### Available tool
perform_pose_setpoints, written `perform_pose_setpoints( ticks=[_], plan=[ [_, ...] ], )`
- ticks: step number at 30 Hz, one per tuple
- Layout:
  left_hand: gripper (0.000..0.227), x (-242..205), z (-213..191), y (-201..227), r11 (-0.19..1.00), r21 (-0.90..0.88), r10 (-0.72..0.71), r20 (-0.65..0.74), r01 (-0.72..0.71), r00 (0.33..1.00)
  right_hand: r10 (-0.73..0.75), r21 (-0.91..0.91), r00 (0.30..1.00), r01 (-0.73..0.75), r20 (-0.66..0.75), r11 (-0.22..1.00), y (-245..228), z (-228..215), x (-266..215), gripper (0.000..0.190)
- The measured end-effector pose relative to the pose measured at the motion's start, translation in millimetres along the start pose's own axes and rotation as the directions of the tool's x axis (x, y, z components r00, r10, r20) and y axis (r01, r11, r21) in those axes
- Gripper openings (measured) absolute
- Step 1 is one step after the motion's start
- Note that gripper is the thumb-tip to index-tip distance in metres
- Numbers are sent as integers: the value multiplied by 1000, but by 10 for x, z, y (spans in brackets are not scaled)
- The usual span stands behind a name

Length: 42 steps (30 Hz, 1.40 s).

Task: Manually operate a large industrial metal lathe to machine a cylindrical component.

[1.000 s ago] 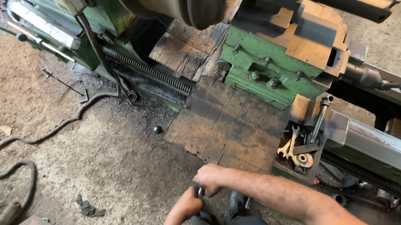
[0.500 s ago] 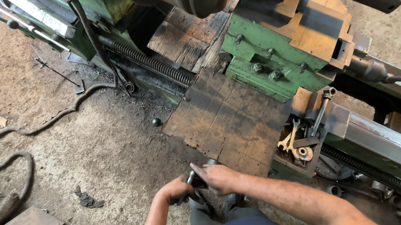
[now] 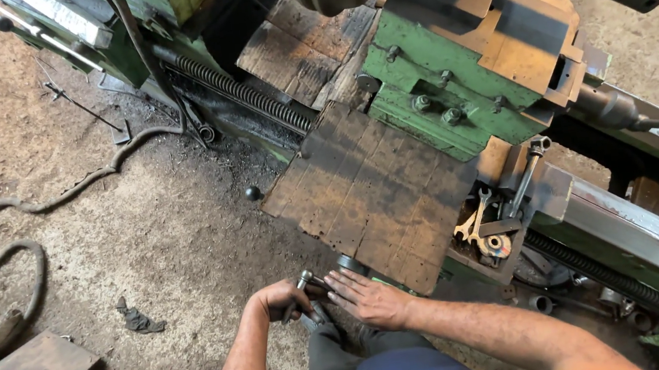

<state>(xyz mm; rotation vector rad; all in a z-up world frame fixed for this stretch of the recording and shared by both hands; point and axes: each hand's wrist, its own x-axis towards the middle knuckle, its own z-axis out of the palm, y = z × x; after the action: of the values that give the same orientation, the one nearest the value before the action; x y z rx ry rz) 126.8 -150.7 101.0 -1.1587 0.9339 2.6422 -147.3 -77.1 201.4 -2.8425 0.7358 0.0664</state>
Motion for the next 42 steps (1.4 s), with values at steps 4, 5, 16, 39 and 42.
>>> perform_pose_setpoints(
  ticks=[4,5,16,39,42],
  plan=[
    [53,214,-198,-135,996,-80,-46,32,49,998,-42,-59,993,36,-110,998,71,135,-38,65],
    [50,289,-267,-206,992,-104,-65,29,68,997,-56,-99,989,43,-134,994,85,164,-32,66],
    [19,659,-231,-409,982,167,-35,-306,90,951,-93,-116,982,75,-162,990,172,257,126,51],
    [80,868,802,-966,573,819,755,-510,-37,412,-69,62,955,53,287,997,264,134,559,21],
    [75,897,871,-1022,540,840,796,-491,-47,354,-87,74,950,67,300,995,301,217,616,19]
  ],
)
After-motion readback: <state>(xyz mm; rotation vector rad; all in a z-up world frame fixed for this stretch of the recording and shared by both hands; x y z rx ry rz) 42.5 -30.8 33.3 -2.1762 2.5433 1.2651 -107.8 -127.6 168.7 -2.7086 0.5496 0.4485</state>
